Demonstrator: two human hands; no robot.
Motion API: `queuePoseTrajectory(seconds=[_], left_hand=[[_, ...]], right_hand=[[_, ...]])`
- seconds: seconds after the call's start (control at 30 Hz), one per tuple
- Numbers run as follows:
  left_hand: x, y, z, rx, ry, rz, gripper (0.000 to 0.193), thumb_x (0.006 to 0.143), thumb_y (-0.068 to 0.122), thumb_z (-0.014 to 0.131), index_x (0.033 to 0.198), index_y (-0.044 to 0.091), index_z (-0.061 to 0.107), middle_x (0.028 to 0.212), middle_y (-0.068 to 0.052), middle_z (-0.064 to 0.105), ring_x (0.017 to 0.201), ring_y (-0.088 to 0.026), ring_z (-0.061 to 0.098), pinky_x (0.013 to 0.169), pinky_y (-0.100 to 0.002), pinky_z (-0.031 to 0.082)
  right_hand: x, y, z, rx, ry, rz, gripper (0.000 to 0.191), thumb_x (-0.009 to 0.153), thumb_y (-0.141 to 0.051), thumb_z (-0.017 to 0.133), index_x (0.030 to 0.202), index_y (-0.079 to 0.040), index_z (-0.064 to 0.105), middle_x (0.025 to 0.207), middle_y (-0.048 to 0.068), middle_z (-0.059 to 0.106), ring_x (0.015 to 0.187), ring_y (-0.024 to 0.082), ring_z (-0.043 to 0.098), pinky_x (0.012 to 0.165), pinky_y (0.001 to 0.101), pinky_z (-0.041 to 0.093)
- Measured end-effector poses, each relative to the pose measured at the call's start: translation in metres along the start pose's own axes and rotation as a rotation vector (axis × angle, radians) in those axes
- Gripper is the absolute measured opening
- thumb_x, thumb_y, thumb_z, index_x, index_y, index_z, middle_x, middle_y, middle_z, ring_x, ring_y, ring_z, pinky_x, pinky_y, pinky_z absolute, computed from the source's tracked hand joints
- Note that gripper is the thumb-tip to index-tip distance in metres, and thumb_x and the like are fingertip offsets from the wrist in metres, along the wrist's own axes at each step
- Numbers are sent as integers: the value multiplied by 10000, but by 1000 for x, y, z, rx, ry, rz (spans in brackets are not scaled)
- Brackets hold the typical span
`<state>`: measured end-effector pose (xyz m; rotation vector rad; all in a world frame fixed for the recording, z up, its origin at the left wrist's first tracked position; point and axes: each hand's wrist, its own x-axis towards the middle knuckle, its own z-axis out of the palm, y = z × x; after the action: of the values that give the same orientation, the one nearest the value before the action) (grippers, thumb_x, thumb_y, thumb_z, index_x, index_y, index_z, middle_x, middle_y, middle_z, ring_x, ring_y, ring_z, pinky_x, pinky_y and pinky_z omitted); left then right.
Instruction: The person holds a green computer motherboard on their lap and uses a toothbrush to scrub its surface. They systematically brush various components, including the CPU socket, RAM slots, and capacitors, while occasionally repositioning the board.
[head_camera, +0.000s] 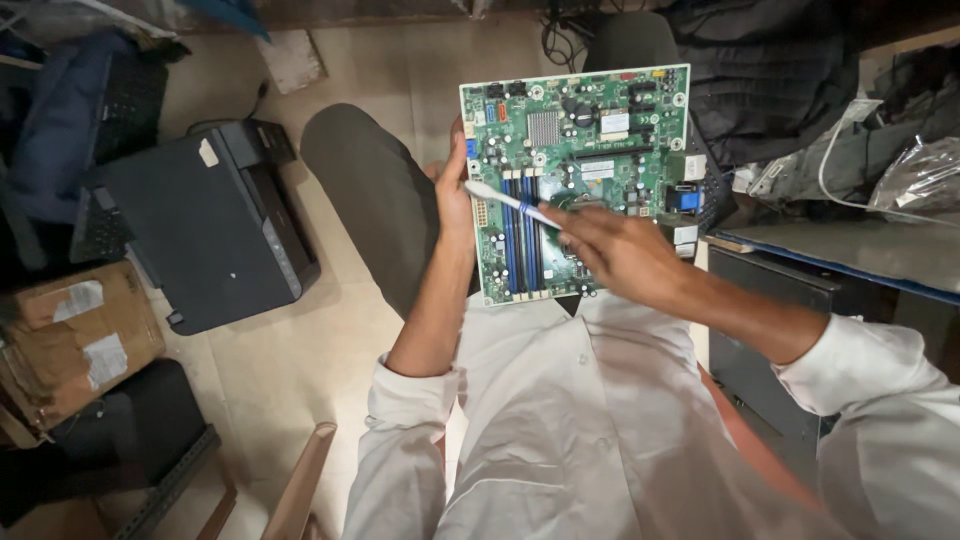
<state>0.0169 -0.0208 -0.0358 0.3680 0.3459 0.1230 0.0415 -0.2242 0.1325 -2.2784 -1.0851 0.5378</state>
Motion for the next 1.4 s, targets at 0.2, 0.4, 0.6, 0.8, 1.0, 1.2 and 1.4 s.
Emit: queuePoseTrajectory(seconds=[0.2, 0.4, 0.6, 0.8, 1.0, 1.2, 1.4], left_hand=[[0, -5, 1, -89, -25, -21, 475, 1109, 305, 474, 1521, 69, 445, 1413, -94, 585, 1289, -212, 577, 1130, -380, 445], [2, -4, 3, -64, -75, -7, 487, 1111, 292, 464, 1541, 70, 413, 1430, -110, 577, 1310, -227, 568, 1146, -384, 446], [0, -5, 4, -63, -54, -18, 505, 1101, 302, 467, 1550, 84, 389, 1424, -114, 572, 1297, -234, 569, 1128, -400, 450], [4, -6, 2, -74, -28, 11, 655, 1098, 506, 433, 1549, 31, 407, 1465, -129, 562, 1325, -252, 559, 1152, -415, 436], [-3, -2, 6, -137, -33, -43, 799, 1048, 662, 397, 1574, 60, 381, 1475, -106, 548, 1334, -240, 539, 1170, -396, 405], [-4, -2, 8, -125, -27, -44, 784, 1053, 647, 384, 1577, 64, 381, 1486, -99, 538, 1338, -231, 537, 1169, -385, 399], [-1, -2, 3, -82, -25, 3, 725, 1079, 600, 389, 1542, 43, 407, 1470, -116, 543, 1341, -242, 531, 1172, -405, 406]], right_hand=[[-11, 0, -4, -69, -141, -27, 491, 926, -107, 636, 1415, -140, 620, 797, 96, 654, 527, 246, 618, 491, 382, 534], [-1, 10, -14, 21, -51, -11, 469, 990, -54, 592, 1458, -64, 578, 1021, 158, 720, 765, 283, 737, 699, 354, 614], [-1, -8, -23, 72, 69, -80, 375, 1041, -84, 588, 1413, -39, 588, 1199, 191, 712, 865, 291, 734, 775, 373, 589], [2, -11, 1, -69, 14, 76, 484, 999, -86, 592, 1478, -140, 547, 923, 127, 654, 614, 298, 646, 555, 392, 546], [0, -9, 29, -321, -69, 154, 715, 873, -94, 635, 1545, -245, 447, 951, 127, 620, 563, 336, 627, 489, 450, 539], [-12, -6, 33, -236, -42, 221, 595, 967, -98, 617, 1528, -230, 469, 904, 123, 638, 585, 345, 641, 510, 460, 544], [-28, -13, 25, -15, 58, 91, 487, 1005, -87, 581, 1489, -117, 531, 1060, 181, 704, 903, 382, 717, 728, 440, 585]])
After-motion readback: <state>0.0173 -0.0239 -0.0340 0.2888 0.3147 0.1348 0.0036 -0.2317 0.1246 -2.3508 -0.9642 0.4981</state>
